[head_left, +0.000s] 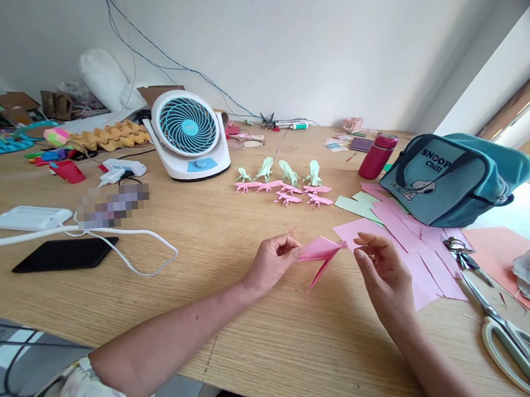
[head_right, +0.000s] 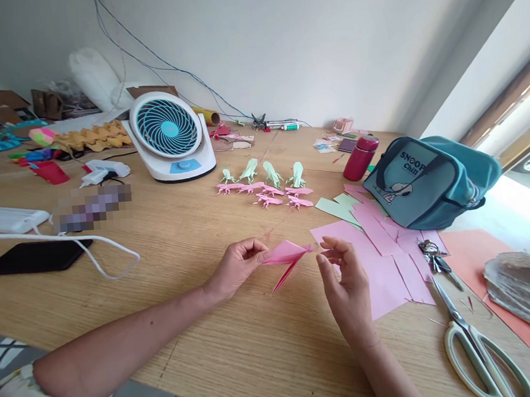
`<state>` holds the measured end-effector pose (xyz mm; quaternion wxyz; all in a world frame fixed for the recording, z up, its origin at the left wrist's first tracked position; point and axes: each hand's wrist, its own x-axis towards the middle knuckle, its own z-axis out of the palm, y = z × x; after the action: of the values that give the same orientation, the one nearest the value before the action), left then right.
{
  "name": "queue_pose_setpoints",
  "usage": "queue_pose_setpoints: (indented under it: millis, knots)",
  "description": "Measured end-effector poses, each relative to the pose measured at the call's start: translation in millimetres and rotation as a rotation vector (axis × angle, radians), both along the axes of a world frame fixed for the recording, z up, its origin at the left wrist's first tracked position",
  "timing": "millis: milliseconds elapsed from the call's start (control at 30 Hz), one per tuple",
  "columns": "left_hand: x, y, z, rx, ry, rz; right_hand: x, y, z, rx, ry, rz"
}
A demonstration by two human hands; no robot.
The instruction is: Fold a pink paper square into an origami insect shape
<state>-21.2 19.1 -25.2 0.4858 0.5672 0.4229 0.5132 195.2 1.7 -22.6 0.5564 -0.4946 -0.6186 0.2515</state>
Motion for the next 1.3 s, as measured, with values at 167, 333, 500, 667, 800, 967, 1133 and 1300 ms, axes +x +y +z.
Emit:
queue_pose_setpoints:
  millis: [167, 333, 500, 667, 800, 967, 1133, 1300]
  knots:
    - [2, 0, 1.8, -0.162, -0.163, 0.014, -1, 3, -6.6, -0.285, 0.123, 0.135]
    - [4, -8, 3.4, -0.236, -0.132, -0.102, -10, 0, -7.6, -0.435, 0.102, 0.346]
    - [7, -14, 0.8, -0.268, -0.083, -0.226, -18, 0, -0.2, -0.454, 0.100, 0.378]
    - [11, -16, -0.1, -0.169, -0.057, -0.267, -22, 0, 1.2, -0.440, 0.169, 0.397]
    - [14, -17, 2.3, -0.167, -0.070, -0.241, -24, 0, -3.6, -0.473, 0.164, 0.427]
    - [14, -18, 1.1, -0.263, -0.151, -0.266, -25, 0, -3.2, -0.466, 0.140, 0.463]
    - [14, -17, 0.2, -0.334, -0.290, -0.248, -27, -3, -0.5, -0.432, 0.113, 0.518]
    - [14, -15, -2.1, -0.363, -0.334, -0.249, -29, -7, -5.1, -0.409, -0.062, 0.579]
